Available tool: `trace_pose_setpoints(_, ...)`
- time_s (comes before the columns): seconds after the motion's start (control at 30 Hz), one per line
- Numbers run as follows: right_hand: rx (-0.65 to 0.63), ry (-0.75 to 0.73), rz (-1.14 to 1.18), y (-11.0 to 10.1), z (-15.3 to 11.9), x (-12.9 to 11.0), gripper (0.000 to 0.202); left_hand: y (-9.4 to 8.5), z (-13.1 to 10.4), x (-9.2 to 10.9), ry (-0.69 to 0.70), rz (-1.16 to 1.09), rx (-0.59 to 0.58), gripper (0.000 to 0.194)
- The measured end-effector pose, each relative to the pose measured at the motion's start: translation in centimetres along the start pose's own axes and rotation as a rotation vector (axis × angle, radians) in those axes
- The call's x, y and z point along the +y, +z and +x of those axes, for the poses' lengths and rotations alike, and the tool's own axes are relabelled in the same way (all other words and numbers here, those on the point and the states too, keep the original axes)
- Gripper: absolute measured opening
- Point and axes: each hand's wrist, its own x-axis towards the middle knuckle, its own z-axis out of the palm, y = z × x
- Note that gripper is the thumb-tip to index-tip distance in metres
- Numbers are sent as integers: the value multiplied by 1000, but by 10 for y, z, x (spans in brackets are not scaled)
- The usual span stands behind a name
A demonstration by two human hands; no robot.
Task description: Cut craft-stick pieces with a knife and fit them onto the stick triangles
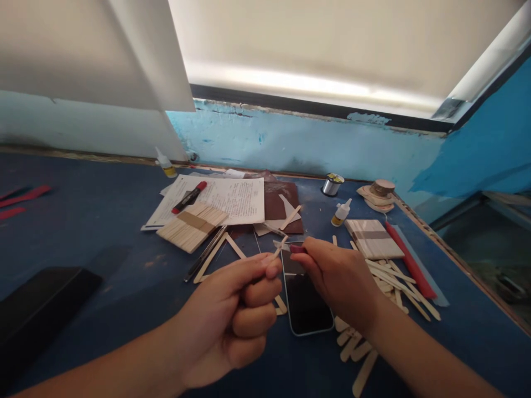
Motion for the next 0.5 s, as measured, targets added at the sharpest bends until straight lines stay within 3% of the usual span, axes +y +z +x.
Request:
trace_pose_setpoints(0.1, 24, 66, 28, -7, 3, 18, 43, 7, -9, 0, -9, -12, -27, 24)
trace_pose_setpoints(0.2, 180, 195, 30, -24, 7, 34, 42, 17, -24, 7, 50, 36, -114, 23)
trace_pose_setpoints(0.27, 331, 241, 32, -32, 7, 32, 40, 20, -29, 14, 102, 82, -153, 22)
trace_pose_setpoints(0.3, 325, 222, 73, -33, 6, 28, 39, 20, -29, 17, 151, 116, -121, 20)
trace_pose_setpoints(0.4, 75, 143, 239, -24, 1, 12, 37, 15, -20, 20, 258, 217, 37, 22)
trace_pose_setpoints(0.5, -68, 131, 307, -10, -4, 6, 37, 8, -10, 14, 249, 337, 20, 25)
